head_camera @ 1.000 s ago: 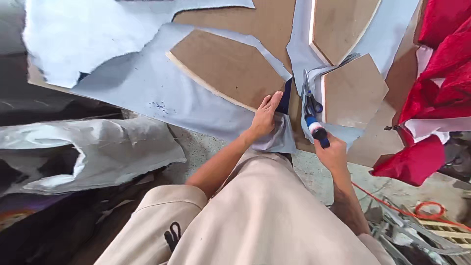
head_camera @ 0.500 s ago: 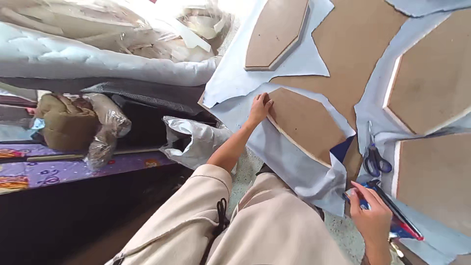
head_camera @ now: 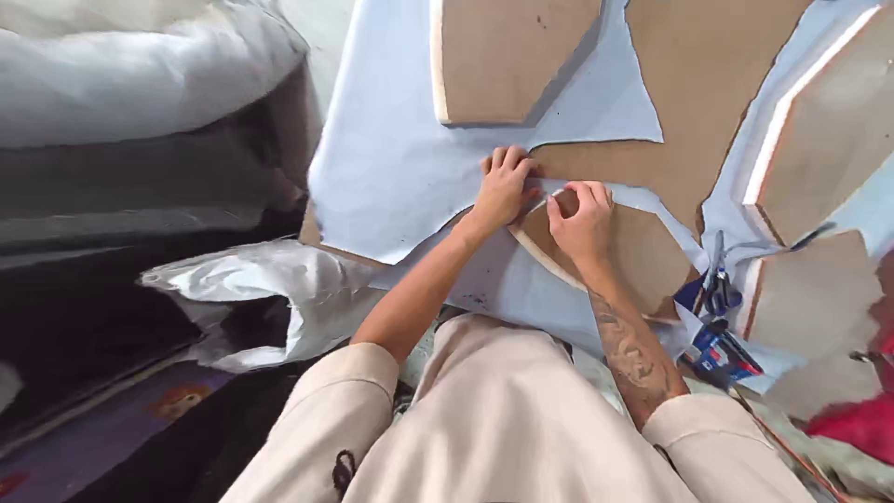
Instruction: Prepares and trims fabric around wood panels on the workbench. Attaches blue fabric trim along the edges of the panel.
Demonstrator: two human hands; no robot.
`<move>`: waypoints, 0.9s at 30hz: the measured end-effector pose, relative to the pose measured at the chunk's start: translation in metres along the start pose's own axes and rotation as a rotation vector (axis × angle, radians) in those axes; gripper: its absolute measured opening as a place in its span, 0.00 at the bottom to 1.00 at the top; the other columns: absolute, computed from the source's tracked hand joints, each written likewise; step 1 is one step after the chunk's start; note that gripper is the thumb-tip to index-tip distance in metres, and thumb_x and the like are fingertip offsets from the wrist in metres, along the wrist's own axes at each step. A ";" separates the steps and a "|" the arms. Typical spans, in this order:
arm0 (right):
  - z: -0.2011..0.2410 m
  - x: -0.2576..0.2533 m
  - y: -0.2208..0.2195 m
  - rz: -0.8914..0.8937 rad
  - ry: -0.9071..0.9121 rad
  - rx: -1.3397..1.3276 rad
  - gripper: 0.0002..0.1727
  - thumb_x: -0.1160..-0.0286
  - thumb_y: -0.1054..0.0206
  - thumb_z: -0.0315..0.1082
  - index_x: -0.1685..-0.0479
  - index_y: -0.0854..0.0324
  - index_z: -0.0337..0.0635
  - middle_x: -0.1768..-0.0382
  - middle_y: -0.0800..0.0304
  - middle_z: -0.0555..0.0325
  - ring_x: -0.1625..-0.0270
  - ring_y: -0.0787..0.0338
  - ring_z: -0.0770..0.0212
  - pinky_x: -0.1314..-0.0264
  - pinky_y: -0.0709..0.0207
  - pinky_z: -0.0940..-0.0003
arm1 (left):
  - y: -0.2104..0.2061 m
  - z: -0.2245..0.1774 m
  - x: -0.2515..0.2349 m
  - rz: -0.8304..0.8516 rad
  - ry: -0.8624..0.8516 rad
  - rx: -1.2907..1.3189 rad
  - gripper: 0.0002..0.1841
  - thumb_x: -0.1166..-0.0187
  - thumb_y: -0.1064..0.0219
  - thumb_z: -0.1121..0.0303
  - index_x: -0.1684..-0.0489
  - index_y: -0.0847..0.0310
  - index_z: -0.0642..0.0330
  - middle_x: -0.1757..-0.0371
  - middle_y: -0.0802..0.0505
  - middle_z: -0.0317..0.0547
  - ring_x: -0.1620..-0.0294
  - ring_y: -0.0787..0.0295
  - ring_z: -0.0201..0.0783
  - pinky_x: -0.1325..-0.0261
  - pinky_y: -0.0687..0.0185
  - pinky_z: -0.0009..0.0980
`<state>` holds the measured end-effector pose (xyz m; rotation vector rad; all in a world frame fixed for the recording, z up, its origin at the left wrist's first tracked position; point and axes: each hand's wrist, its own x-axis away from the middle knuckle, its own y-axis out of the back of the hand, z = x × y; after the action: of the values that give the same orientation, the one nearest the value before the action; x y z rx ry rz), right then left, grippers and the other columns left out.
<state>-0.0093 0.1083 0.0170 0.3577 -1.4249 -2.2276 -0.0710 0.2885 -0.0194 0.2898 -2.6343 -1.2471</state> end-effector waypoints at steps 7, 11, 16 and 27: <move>0.029 0.012 -0.006 0.073 -0.155 0.161 0.31 0.51 0.21 0.58 0.51 0.18 0.48 0.42 0.17 0.50 0.30 0.23 0.43 0.16 0.43 0.38 | -0.016 0.010 -0.013 0.003 -0.204 0.094 0.13 0.20 0.30 0.55 0.62 0.09 0.57 0.56 0.07 0.46 0.44 0.13 0.49 0.29 0.29 0.51; 0.026 0.023 -0.020 0.049 -0.127 0.170 0.27 0.45 0.24 0.57 0.50 0.16 0.48 0.43 0.16 0.51 0.29 0.23 0.44 0.13 0.48 0.38 | 0.004 0.002 -0.011 0.132 -0.095 0.080 0.15 0.17 0.35 0.55 0.52 0.07 0.56 0.50 0.04 0.45 0.42 0.09 0.46 0.27 0.25 0.49; 0.020 0.023 -0.033 -0.062 -0.151 0.196 0.24 0.23 0.38 0.57 0.44 0.15 0.46 0.46 0.13 0.51 0.32 0.20 0.46 0.18 0.39 0.43 | 0.049 -0.001 0.043 0.382 0.217 -0.001 0.23 0.21 0.31 0.47 0.43 0.14 0.57 0.59 0.06 0.58 0.52 0.08 0.62 0.46 0.17 0.65; 0.028 0.008 -0.044 0.009 -0.271 0.357 0.23 0.19 0.47 0.48 0.39 0.19 0.43 0.42 0.16 0.43 0.34 0.20 0.40 0.27 0.36 0.40 | 0.023 -0.008 0.099 0.100 0.463 0.296 0.15 0.14 0.35 0.53 0.45 0.06 0.48 0.56 0.02 0.40 0.57 0.04 0.39 0.52 0.10 0.49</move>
<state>-0.0396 0.1415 -0.0106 0.1649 -1.9707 -2.0697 -0.1657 0.2709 0.0139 0.4288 -2.3794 -0.6555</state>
